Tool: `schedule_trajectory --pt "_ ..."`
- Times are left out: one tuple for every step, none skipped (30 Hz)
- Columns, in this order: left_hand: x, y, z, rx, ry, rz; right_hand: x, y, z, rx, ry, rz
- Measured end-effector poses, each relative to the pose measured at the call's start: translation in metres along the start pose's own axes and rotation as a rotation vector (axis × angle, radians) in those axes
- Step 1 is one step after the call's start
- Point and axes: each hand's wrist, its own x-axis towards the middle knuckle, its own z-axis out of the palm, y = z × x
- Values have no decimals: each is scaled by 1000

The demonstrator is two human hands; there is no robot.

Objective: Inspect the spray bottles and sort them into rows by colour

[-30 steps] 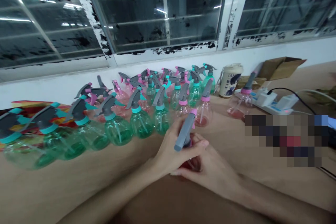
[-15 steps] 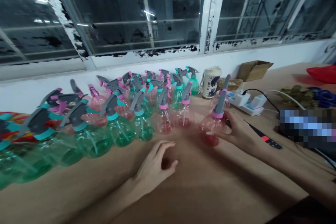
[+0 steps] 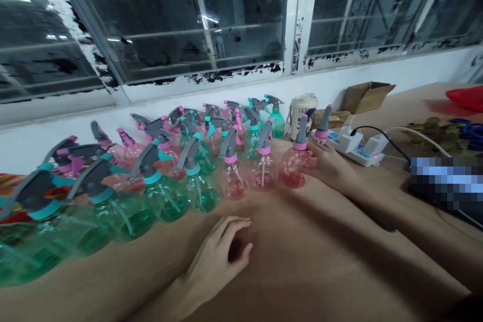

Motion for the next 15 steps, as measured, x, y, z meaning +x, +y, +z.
schedule_trajectory --pt "0 0 0 3 0 -2 3 0 1 2 -1 8" --pt "0 0 0 6 0 -7 5 0 2 5 -2 16" --pt "1 0 0 10 -2 -14 8 -1 3 10 -3 25" --pt "1 0 0 13 -4 -21 9 -2 5 15 -3 35" --pt "1 0 0 16 -5 -30 10 -3 6 21 -3 45" --pt "1 0 0 17 -7 -39 11 -4 7 28 -3 56" --pt "1 0 0 17 -5 -45 11 -5 7 35 -2 70" --pt "1 0 0 16 -4 -48 10 -6 7 41 0 85" --pt "1 0 1 16 -6 -49 8 -7 5 48 5 103" --pt "1 -1 1 15 -8 -50 5 -7 2 55 10 124" --pt "1 -1 1 15 -12 -49 2 -7 -2 63 17 149" --pt "1 -1 0 16 -15 -48 -1 -6 -8 70 26 177" --pt "1 -1 0 16 -20 -49 -5 -5 -15 78 36 208" --pt "1 -1 0 17 -21 -48 -8 -2 -23 85 48 242" --pt "1 -1 0 17 -21 -49 -10 2 -31 93 65 278"
